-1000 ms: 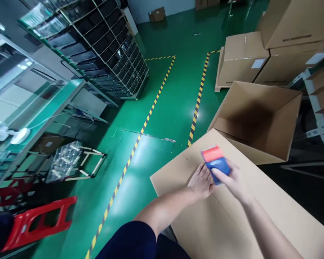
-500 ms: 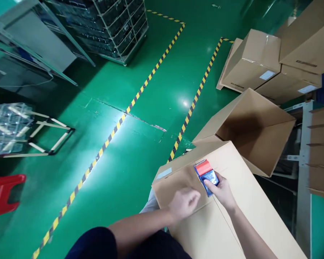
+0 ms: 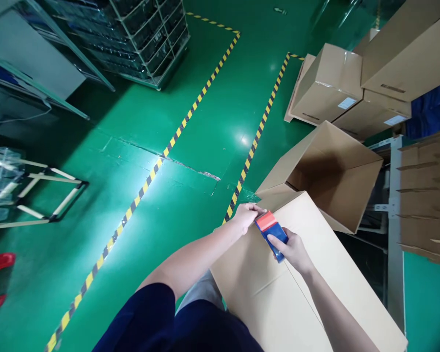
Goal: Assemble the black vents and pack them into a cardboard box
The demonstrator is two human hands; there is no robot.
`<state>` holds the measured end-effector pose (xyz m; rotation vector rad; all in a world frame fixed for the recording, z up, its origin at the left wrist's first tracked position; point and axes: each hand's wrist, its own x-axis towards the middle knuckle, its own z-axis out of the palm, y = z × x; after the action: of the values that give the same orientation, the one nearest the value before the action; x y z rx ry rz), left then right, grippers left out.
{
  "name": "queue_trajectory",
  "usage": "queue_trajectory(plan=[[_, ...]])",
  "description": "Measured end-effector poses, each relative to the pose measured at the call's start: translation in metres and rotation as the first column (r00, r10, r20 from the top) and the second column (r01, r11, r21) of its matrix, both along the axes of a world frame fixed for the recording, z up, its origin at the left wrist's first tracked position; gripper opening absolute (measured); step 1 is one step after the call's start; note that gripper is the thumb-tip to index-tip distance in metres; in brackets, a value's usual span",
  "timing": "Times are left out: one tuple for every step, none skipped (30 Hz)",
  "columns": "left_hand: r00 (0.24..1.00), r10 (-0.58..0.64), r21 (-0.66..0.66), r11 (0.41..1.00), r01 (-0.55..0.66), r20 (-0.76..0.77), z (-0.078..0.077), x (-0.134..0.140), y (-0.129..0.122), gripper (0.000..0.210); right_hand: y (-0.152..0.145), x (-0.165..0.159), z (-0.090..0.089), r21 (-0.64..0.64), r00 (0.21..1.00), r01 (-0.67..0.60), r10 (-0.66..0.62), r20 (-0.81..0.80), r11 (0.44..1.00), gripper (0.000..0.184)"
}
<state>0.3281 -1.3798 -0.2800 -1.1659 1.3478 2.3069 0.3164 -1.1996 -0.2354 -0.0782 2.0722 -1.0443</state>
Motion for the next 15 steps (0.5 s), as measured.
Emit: queue_trajectory(plan=[[1.0, 0.012, -0.041, 0.999, -0.012, 0.018, -0.002, -0.003, -0.003, 0.021, -0.001, 0.001, 0.003, 0.021, 1.0, 0.003, -0.002, -0.01, 1.0, 0.056], [0.999, 0.018, -0.079, 0.997, -0.015, 0.034, -0.004, -0.007, -0.007, 0.021, 0.001, 0.003, 0.006, 0.043, 1.0, 0.002, -0.002, -0.013, 0.999, 0.055], [0.998, 0.02, -0.118, 0.993, -0.014, 0.052, -0.006, -0.012, -0.014, 0.021, 0.006, 0.007, 0.008, 0.066, 1.0, 0.002, -0.001, -0.012, 0.998, 0.054], [0.997, 0.024, -0.161, 0.987, -0.012, 0.069, -0.008, -0.017, -0.023, 0.021, 0.014, 0.012, 0.011, 0.09, 1.0, 0.0, 0.0, -0.004, 0.996, 0.053], [0.996, 0.028, -0.207, 0.978, -0.01, 0.087, -0.011, -0.021, -0.032, 0.022, 0.024, 0.018, 0.012, 0.114, 1.0, -0.001, 0.001, 0.006, 0.993, 0.052], [0.994, 0.033, -0.251, 0.968, -0.007, 0.102, -0.014, -0.026, -0.041, 0.023, 0.036, 0.025, 0.013, 0.138, 1.0, 0.001, -0.003, 0.016, 0.99, 0.051], [0.993, 0.033, -0.29, 0.957, 0.001, 0.112, -0.018, -0.031, -0.05, 0.024, 0.047, 0.031, 0.013, 0.158, 1.0, 0.005, -0.009, 0.025, 0.987, 0.051], [0.993, 0.024, -0.32, 0.947, 0.016, 0.12, -0.022, -0.035, -0.057, 0.024, 0.057, 0.037, 0.012, 0.173, 0.999, 0.011, -0.017, 0.032, 0.985, 0.05], [0.992, 0.007, -0.343, 0.939, 0.037, 0.126, -0.028, -0.039, -0.062, 0.023, 0.065, 0.041, 0.011, 0.185, 0.999, 0.014, -0.022, 0.041, 0.983, 0.05], [0.99, -0.016, -0.36, 0.931, 0.064, 0.137, -0.034, -0.042, -0.065, 0.022, 0.07, 0.044, 0.01, 0.193, 0.998, 0.013, -0.023, 0.051, 0.981, 0.05], [0.987, -0.04, -0.375, 0.922, 0.096, 0.154, -0.042, -0.045, -0.065, 0.021, 0.072, 0.045, 0.009, 0.2, 0.998, 0.007, -0.019, 0.06, 0.98, 0.05], [0.981, -0.065, -0.39, 0.911, 0.132, 0.18, -0.05, -0.046, -0.064, 0.021, 0.072, 0.044, 0.008, 0.21, 0.997, -0.004, -0.012, 0.072, 0.978, 0.051], [0.973, -0.09, -0.404, 0.898, 0.172, 0.213, -0.06, -0.046, -0.061, 0.02, 0.071, 0.043, 0.007, 0.223, 0.996, -0.016, -0.003, 0.084, 0.975, 0.051], [0.961, -0.118, -0.415, 0.884, 0.216, 0.249, -0.069, -0.045, -0.056, 0.02, 0.068, 0.04, 0.006, 0.236, 0.995, -0.026, 0.004, 0.095, 0.971, 0.052], [0.947, -0.15, -0.423, 0.867, 0.265, 0.284, -0.079, -0.043, -0.049, 0.019, 0.065, 0.038, 0.006, 0.249, 0.995, -0.035, 0.009, 0.103, 0.968, 0.052]])
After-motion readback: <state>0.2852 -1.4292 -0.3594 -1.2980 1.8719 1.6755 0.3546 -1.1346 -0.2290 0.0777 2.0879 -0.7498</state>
